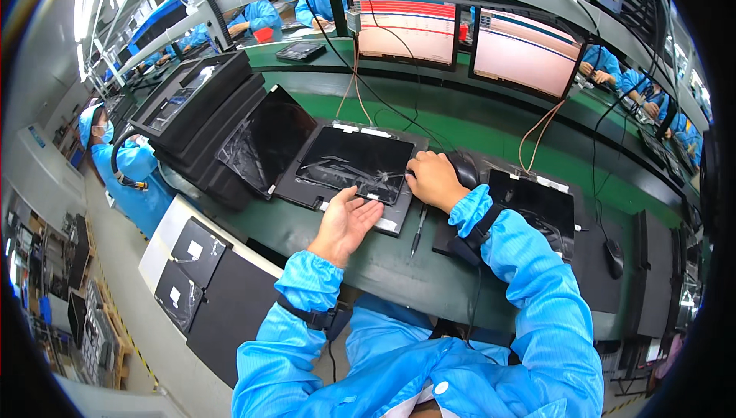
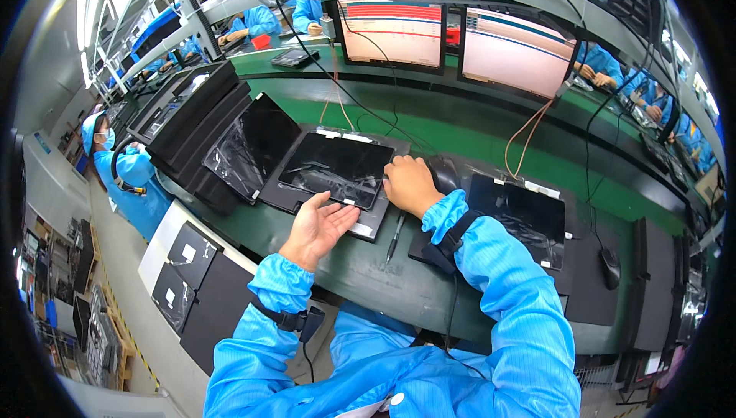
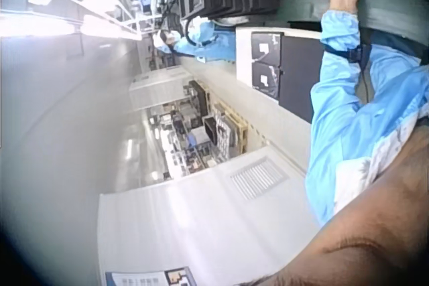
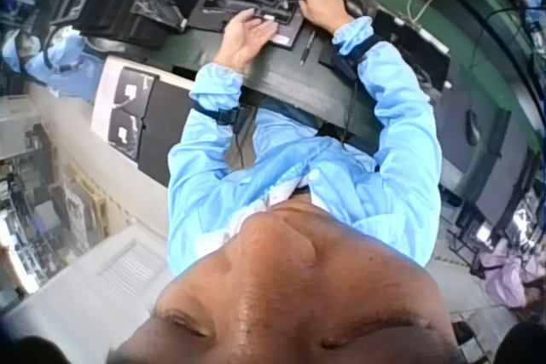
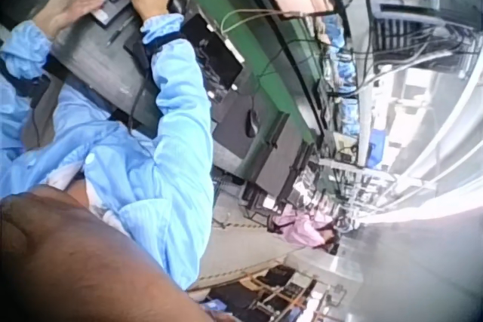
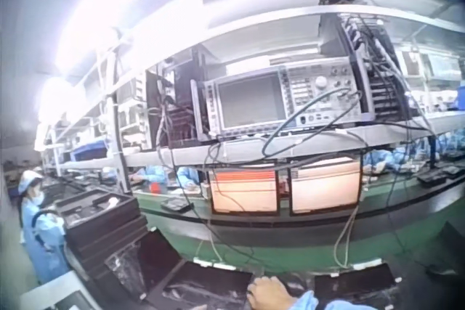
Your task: Testing, inspecting, and marking electronic tablet-like devices at a factory workstation.
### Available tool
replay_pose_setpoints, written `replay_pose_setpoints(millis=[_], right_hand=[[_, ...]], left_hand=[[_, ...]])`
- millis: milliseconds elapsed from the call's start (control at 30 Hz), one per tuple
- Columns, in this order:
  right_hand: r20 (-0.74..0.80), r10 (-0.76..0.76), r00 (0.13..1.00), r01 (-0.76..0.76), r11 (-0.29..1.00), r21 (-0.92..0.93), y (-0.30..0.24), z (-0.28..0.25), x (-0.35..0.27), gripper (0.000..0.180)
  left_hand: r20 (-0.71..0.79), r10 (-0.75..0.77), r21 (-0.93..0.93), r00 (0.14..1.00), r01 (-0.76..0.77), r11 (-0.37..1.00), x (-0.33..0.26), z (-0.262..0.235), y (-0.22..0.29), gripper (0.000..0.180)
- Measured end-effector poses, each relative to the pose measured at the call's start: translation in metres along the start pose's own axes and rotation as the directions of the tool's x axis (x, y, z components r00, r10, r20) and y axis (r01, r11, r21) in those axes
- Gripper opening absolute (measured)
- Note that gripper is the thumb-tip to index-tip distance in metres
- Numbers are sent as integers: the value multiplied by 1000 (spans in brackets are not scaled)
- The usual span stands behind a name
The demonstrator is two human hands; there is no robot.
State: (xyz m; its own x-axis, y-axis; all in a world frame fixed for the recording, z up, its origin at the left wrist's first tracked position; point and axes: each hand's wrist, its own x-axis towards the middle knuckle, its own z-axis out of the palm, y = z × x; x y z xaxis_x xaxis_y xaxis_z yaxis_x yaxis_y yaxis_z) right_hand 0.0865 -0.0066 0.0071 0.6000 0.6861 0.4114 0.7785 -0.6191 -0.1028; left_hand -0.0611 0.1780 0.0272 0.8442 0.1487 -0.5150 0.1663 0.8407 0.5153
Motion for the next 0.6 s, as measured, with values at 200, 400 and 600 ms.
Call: replay_pose_setpoints(millis=[200, 400, 600], right_hand=[[56, 69, 996, -80, 965, 249, -22, -54, -1, 25], [-145, -13, 989, 41, 981, 189, -13, -76, -41, 59], [-351, 272, 896, -219, 958, 184, 42, -38, -57, 56]], left_hand=[[66, 135, -3, 989, -135, 991, 28, 2, -3, 47], [104, 596, 243, 796, -601, 761, 9, -16, 31, 22], [498, 723, 725, 478, -687, -46, -26, -34, 210, 32]])
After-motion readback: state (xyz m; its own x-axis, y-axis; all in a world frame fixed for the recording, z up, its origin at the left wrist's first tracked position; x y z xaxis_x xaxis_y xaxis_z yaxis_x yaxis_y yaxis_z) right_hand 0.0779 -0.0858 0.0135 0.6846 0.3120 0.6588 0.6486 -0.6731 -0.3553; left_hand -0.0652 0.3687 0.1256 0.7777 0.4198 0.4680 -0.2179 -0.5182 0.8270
